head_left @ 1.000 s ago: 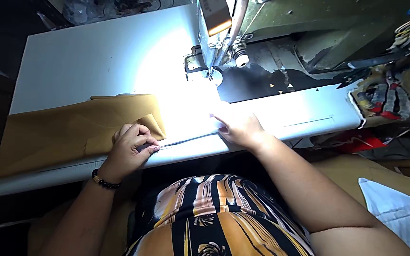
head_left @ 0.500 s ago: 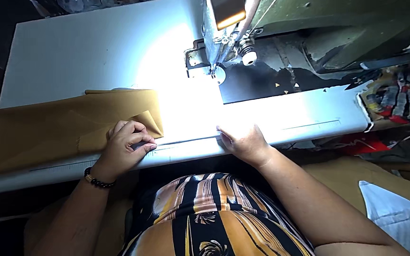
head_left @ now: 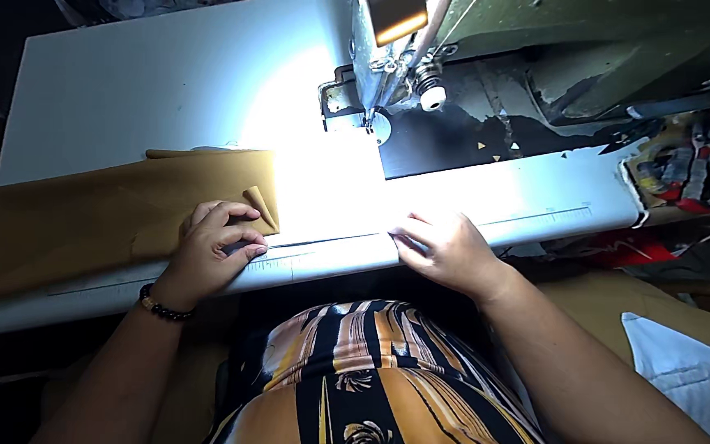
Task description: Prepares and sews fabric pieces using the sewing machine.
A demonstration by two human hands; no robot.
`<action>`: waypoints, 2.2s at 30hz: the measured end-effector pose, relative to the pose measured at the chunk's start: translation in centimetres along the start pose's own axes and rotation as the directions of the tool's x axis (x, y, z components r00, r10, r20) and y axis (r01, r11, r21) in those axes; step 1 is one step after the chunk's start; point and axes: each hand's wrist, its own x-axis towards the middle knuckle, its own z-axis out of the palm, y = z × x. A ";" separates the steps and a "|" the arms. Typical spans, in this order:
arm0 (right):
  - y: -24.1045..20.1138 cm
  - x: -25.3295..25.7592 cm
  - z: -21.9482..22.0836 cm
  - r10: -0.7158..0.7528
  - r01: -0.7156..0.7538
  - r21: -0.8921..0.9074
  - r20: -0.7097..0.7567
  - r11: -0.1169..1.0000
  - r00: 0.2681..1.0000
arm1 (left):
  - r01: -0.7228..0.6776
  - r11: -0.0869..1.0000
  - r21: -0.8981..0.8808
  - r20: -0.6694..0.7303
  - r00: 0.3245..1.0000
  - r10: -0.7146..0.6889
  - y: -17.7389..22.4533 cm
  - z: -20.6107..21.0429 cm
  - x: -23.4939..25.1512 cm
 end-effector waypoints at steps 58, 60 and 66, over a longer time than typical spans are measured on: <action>0.0 -1.1 -0.8 0.073 -0.075 0.219 0.015 0.973 0.997 | -0.273 0.890 0.364 0.354 0.925 0.139 16.5 7.2 3.9; -0.7 -1.5 -0.5 0.025 -0.027 0.137 0.017 0.990 1.000 | -0.327 0.867 0.375 0.274 0.933 0.234 15.6 7.6 4.4; -0.6 -2.3 -0.3 -0.011 0.013 0.059 -0.024 0.998 1.000 | -0.182 0.980 0.077 0.340 0.929 0.146 13.7 8.7 3.0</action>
